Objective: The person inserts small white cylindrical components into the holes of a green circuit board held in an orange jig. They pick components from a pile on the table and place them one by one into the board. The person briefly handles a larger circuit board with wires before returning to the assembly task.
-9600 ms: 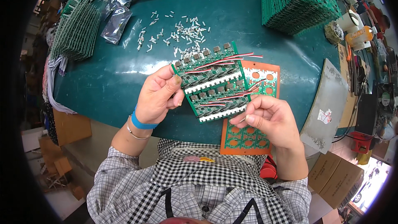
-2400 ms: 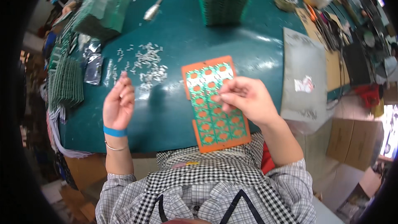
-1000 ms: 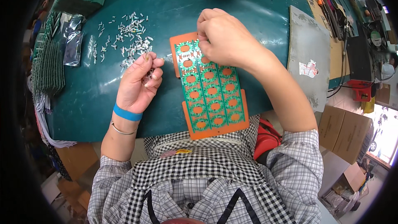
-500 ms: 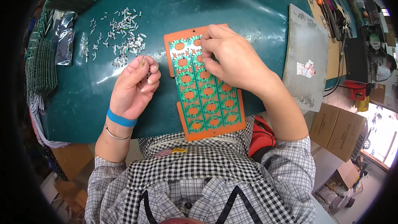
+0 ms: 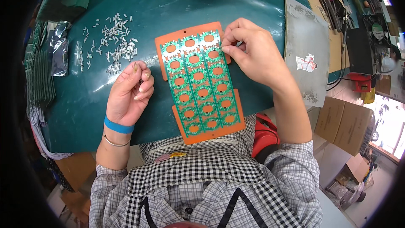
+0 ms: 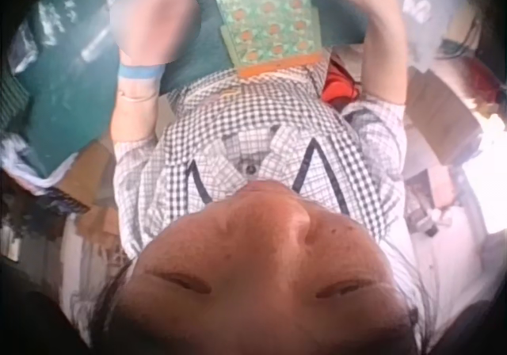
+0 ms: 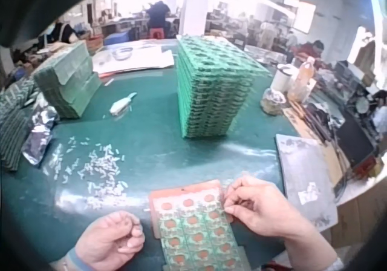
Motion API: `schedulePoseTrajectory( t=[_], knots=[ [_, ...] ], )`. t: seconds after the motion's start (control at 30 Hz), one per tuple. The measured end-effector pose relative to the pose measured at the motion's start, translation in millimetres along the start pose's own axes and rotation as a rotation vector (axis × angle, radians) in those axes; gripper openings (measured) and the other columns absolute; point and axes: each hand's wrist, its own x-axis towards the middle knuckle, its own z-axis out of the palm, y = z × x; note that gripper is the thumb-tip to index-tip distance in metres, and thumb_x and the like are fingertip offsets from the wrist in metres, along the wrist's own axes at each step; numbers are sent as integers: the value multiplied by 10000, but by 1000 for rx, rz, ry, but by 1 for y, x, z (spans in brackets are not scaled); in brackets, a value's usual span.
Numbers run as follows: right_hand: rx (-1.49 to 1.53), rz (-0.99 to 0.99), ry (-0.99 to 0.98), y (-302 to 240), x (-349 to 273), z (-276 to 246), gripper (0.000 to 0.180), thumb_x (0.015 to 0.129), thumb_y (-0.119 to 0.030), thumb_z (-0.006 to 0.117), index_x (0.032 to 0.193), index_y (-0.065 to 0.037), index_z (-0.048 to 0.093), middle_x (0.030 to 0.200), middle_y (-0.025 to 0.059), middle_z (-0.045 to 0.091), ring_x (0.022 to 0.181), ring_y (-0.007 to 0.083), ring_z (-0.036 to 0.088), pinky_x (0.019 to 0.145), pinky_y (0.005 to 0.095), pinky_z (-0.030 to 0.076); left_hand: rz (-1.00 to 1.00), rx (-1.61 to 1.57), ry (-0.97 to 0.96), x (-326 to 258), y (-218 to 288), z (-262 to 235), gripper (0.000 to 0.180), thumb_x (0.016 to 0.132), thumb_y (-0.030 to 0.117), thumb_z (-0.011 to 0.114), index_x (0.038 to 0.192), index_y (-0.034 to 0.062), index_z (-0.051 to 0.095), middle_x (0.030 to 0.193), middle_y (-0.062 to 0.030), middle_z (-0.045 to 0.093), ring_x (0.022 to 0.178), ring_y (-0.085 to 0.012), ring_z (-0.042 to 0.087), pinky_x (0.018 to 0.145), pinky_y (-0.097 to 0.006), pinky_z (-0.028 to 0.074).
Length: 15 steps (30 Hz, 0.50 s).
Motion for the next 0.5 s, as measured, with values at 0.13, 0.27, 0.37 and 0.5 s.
schedulePoseTrajectory(
  t=[0.13,0.27,0.37,0.5],
  knots=[
    [47,34,4,6,-8,2,41,791,49,649,802,46,610,888,92,612,731,180,624,631,300,520,-1,-36,-35,2,-2,-3,150,968,130,550,1051,6,568,851,-54,590,667,-96,509,510,-192,367],
    [-102,-42,-14,8,-13,1,66,767,17,667,796,33,610,860,107,614,718,240,621,640,323,510,-9,29,-27,2,-4,-2,143,975,128,533,1039,3,565,824,-37,562,628,-75,444,496,-183,337],
    [-149,-185,30,-4,-12,6,57,757,16,639,800,14,601,853,111,591,731,287,608,635,355,500,-16,208,-12,-1,-7,6,176,958,90,545,1090,-21,583,781,-16,551,592,-57,403,498,-178,324],
    [-208,-367,-81,-45,-20,27,75,753,11,613,820,3,580,837,110,547,747,295,596,611,377,491,-49,410,-88,-12,-18,25,271,888,36,641,1154,-16,634,797,18,590,661,-37,479,625,-176,420]
  ],
)
